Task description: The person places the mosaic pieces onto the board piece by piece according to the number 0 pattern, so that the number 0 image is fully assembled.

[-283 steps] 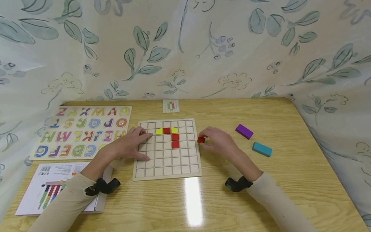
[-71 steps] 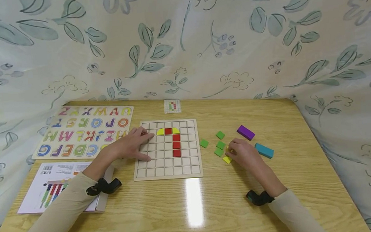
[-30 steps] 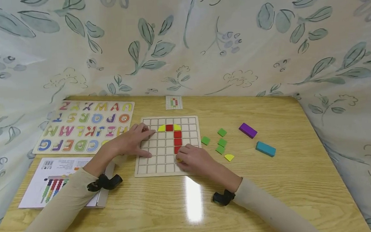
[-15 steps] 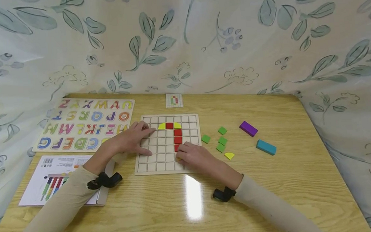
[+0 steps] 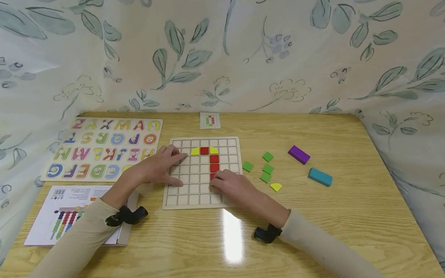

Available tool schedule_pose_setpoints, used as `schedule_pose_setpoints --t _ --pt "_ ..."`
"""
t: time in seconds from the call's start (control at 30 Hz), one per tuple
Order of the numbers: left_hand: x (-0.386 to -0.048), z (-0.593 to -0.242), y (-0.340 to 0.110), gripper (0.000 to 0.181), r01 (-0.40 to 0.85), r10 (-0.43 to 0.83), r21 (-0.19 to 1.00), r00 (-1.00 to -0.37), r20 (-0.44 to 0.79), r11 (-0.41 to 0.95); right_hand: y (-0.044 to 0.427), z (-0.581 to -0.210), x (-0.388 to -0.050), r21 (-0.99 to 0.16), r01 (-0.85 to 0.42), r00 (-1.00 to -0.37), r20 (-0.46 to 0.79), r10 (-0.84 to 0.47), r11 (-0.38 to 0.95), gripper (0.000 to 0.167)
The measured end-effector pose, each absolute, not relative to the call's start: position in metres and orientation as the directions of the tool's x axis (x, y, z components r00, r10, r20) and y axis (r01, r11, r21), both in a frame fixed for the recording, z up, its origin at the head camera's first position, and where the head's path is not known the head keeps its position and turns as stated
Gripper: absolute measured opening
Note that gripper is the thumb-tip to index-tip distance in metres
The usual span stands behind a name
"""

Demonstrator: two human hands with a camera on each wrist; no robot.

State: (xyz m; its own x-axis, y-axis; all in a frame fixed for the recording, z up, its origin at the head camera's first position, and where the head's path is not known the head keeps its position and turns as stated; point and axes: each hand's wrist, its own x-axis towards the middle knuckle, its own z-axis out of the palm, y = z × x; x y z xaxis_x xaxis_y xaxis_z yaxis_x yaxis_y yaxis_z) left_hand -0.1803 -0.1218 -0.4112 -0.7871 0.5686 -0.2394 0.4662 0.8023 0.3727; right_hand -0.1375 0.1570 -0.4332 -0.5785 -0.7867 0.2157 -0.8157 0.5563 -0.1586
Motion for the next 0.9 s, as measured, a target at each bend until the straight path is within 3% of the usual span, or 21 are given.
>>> schedule_pose_setpoints --t 0.9 --pt "-0.1792 -0.4091 -0.1204 0.088 0.458 0.563 0.377 -0.790 -0.242 0.805 0.1545 -0.4281 -0.1383 -0.295 -0.746 -0.649 0.119 -0.752 0.597 0.015"
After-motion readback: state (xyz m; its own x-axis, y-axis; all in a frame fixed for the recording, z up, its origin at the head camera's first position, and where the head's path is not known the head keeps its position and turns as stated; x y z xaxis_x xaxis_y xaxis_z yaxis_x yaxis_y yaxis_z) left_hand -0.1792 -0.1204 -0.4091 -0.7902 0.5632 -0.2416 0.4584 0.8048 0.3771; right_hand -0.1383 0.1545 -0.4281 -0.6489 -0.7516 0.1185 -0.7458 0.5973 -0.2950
